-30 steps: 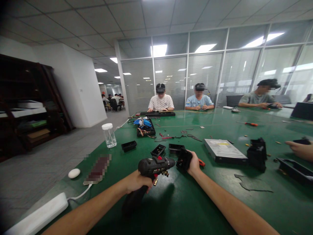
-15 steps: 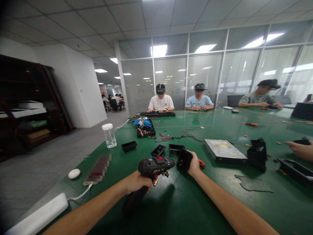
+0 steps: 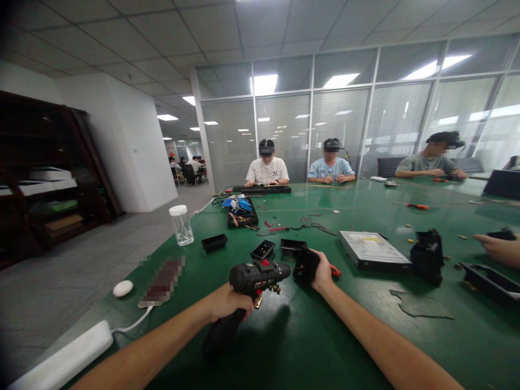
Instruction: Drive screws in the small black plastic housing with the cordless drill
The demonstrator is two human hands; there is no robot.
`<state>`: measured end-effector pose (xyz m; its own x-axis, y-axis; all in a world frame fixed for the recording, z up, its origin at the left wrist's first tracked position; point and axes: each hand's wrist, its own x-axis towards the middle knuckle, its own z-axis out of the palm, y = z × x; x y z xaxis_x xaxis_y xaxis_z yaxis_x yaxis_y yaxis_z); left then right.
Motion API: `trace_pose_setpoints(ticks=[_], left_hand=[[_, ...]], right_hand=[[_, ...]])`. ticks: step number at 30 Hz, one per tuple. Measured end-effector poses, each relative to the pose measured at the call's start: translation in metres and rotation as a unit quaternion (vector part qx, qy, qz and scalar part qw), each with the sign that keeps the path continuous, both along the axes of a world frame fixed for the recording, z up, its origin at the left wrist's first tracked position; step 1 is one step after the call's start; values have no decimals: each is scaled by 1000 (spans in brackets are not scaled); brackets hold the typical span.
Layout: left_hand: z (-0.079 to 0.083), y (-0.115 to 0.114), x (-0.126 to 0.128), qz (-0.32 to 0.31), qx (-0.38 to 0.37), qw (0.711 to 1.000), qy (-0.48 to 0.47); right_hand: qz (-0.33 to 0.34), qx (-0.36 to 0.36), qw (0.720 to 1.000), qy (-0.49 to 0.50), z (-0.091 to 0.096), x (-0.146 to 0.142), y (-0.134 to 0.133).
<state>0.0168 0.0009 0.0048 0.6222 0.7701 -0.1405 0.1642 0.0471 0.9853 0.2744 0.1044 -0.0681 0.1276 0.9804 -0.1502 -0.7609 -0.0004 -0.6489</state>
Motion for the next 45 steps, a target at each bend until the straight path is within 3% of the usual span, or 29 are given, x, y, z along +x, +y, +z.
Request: trace_pose_setpoints(ticks=[45], left_hand=[[0,0,1,1,-4,1000,0]], right_hand=[[4,-7,1000,-13,-1,0,0]])
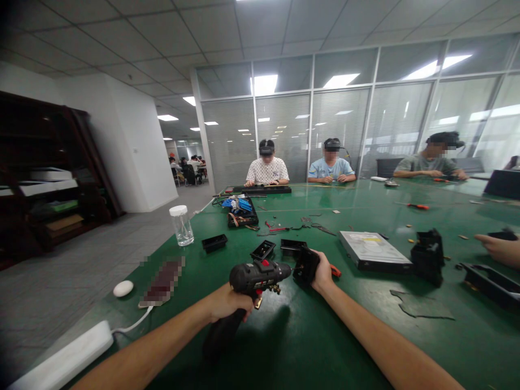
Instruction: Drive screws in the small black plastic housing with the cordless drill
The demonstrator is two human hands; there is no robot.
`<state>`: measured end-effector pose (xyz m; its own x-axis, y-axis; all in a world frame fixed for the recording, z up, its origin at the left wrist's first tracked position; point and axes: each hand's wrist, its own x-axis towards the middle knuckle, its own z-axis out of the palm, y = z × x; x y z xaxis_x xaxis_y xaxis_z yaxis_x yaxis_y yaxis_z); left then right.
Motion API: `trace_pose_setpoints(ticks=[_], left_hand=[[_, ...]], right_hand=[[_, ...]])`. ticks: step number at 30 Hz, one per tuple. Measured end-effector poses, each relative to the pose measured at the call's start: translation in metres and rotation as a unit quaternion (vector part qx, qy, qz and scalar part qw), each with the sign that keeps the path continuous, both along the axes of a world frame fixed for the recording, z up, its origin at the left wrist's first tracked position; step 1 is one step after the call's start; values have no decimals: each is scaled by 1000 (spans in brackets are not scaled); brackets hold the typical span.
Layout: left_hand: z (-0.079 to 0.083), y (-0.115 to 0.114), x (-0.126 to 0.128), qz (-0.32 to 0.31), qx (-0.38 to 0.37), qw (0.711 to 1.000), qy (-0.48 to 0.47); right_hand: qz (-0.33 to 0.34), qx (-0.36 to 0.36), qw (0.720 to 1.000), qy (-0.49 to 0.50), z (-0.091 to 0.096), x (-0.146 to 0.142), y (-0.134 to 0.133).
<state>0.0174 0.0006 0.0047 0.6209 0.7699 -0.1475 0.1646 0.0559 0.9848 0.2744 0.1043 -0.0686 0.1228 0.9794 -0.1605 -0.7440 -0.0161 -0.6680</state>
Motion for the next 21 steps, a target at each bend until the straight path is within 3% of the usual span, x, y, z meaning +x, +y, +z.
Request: trace_pose_setpoints(ticks=[8,21], left_hand=[[-7,4,-1,-6,13,1000,-9],[-1,0,0,-1,-3,1000,-11]], right_hand=[[-4,3,1000,12,2,-1,-2],[-7,-3,1000,1,3,-2,-3]])
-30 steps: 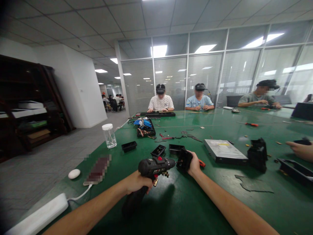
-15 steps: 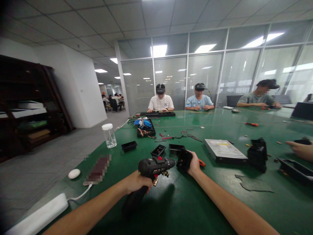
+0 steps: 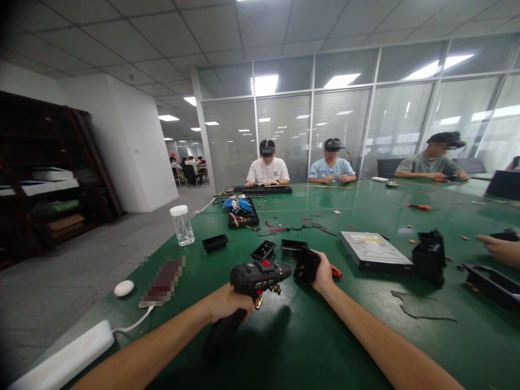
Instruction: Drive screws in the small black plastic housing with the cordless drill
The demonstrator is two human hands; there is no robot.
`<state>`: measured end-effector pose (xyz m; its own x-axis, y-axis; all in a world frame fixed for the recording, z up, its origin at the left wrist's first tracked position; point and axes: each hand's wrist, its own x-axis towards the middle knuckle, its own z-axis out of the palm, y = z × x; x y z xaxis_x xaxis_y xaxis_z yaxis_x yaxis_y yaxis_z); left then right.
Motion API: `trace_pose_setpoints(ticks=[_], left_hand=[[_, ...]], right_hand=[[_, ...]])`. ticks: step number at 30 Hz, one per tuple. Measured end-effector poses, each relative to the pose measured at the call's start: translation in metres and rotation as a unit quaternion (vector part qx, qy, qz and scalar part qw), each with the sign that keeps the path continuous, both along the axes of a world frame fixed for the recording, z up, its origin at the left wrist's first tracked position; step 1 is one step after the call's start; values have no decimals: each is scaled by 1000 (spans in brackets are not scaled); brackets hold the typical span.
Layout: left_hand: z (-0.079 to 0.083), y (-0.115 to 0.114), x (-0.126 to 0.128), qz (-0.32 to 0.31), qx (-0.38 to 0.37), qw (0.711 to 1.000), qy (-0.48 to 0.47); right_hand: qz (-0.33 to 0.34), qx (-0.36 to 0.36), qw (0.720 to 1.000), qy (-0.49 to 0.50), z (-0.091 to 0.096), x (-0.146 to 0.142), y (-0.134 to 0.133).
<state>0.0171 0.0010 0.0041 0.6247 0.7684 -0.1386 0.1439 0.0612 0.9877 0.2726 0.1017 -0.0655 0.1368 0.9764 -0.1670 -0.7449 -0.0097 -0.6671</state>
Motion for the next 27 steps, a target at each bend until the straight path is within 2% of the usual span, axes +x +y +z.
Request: trace_pose_setpoints(ticks=[27], left_hand=[[-2,2,0,0,9,1000,2]], right_hand=[[9,7,1000,-14,-1,0,0]])
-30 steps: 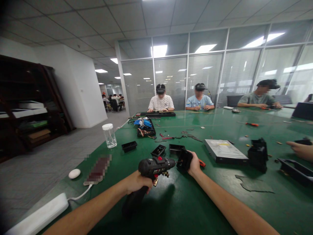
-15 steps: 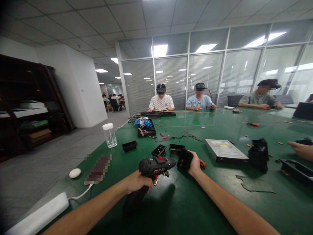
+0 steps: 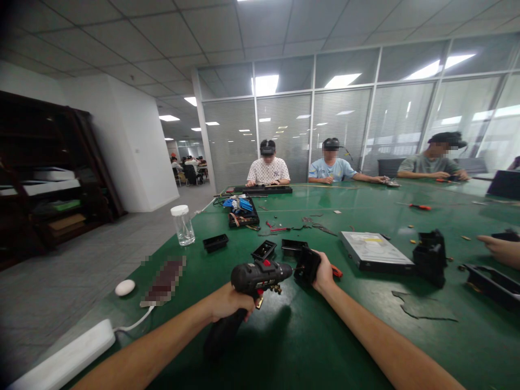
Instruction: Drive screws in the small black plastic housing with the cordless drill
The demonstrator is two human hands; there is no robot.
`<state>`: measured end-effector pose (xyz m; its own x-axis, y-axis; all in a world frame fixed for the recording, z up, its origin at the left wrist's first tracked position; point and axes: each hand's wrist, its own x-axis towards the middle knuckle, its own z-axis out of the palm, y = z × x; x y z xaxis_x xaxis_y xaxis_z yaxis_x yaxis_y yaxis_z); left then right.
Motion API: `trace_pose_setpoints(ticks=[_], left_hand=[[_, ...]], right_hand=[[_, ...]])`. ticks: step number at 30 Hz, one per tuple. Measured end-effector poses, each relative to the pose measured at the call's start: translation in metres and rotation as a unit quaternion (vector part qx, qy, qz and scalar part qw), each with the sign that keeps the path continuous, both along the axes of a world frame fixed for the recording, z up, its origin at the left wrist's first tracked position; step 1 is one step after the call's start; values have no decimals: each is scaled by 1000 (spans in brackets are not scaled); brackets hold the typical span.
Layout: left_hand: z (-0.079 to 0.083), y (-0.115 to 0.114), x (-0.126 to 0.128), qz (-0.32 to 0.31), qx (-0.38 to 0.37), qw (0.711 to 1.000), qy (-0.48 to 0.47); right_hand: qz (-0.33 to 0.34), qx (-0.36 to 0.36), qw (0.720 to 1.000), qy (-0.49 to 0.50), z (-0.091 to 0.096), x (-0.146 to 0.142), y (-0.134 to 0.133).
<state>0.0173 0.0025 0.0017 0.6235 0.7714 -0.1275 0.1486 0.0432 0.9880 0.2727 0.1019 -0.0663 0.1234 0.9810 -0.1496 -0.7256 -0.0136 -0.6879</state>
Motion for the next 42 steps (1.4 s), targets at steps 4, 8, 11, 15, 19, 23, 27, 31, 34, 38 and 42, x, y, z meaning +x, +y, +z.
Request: trace_pose_setpoints(ticks=[4,8,11,15,19,23,27,31,34,38,42], left_hand=[[1,0,0,-2,-1,1000,2],[1,-1,0,-2,-5,1000,-1],[1,-1,0,3,-7,1000,1],[0,-1,0,11,-10,1000,8],[2,-2,0,11,-7,1000,23],[4,-3,0,10,2,1000,15],[3,-2,-1,8,0,1000,18],[2,-2,-1,9,1,1000,12],[4,-3,0,13,2,1000,18],[6,-3,0,14,-1,1000,22],[4,-3,0,13,0,1000,15]], right_hand=[[8,0,1000,-6,2,-1,-2],[2,-3,1000,-9,5,-2,-4],[-3,2,1000,-16,7,-3,-6],[5,3,1000,-21,9,-4,-8],[-9,-3,1000,-11,9,-4,-7],[-14,-2,1000,-9,7,-3,-5],[-13,1,1000,-12,4,-2,-3],[-4,-3,1000,8,1,0,-1],[-2,-2,1000,6,0,0,0],[-2,-3,1000,7,0,0,0],[-3,-8,1000,16,0,1,1]])
